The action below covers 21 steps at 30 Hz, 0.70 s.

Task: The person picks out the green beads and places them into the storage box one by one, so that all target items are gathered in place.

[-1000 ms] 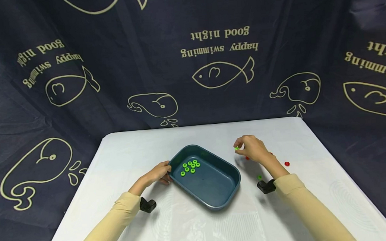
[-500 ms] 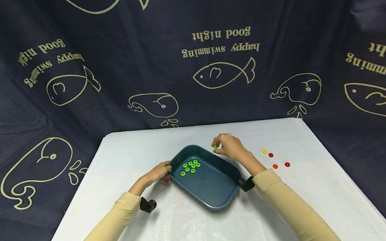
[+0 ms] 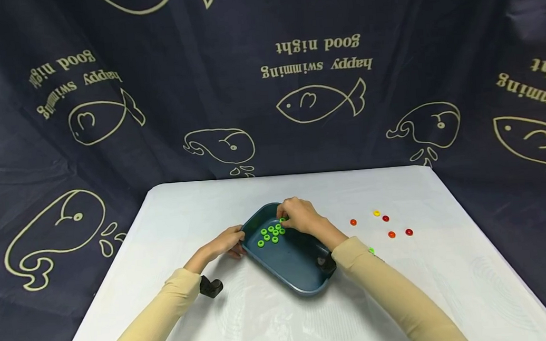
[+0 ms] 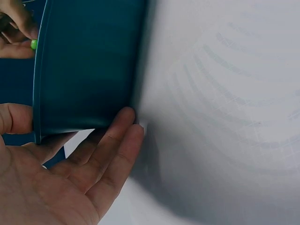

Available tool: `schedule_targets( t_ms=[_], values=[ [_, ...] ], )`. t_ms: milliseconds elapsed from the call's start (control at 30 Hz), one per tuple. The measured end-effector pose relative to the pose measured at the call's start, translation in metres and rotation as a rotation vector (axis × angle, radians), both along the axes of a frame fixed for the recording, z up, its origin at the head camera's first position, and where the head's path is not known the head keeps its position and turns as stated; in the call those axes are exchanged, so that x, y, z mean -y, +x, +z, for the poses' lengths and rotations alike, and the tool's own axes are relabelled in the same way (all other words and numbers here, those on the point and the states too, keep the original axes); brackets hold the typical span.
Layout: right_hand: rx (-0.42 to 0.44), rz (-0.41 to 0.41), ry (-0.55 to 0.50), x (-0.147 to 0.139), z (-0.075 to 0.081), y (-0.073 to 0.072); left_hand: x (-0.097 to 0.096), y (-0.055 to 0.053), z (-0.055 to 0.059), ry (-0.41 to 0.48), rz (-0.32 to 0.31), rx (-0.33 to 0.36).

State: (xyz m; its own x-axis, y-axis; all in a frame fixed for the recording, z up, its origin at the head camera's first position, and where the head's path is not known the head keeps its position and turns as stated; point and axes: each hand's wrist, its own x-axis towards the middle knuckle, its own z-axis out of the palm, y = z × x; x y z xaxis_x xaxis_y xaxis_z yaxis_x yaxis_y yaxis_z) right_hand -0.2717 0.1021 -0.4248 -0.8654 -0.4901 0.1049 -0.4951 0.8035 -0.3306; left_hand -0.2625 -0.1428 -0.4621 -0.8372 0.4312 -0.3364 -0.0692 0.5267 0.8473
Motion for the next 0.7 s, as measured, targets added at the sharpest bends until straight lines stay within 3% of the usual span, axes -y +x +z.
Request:
schedule_targets(
  t_ms=[300, 700],
  values=[
    [0.03, 0.071, 0.069, 0.009, -0.019, 0.002, -0.001, 0.0, 0.004, -0.011, 0.003, 0.002],
    [0.009, 0.096, 0.109, 0.013, -0.029, 0.002, 0.0, 0.0, 0.002, 0.001, -0.003, 0.009]
  ],
)
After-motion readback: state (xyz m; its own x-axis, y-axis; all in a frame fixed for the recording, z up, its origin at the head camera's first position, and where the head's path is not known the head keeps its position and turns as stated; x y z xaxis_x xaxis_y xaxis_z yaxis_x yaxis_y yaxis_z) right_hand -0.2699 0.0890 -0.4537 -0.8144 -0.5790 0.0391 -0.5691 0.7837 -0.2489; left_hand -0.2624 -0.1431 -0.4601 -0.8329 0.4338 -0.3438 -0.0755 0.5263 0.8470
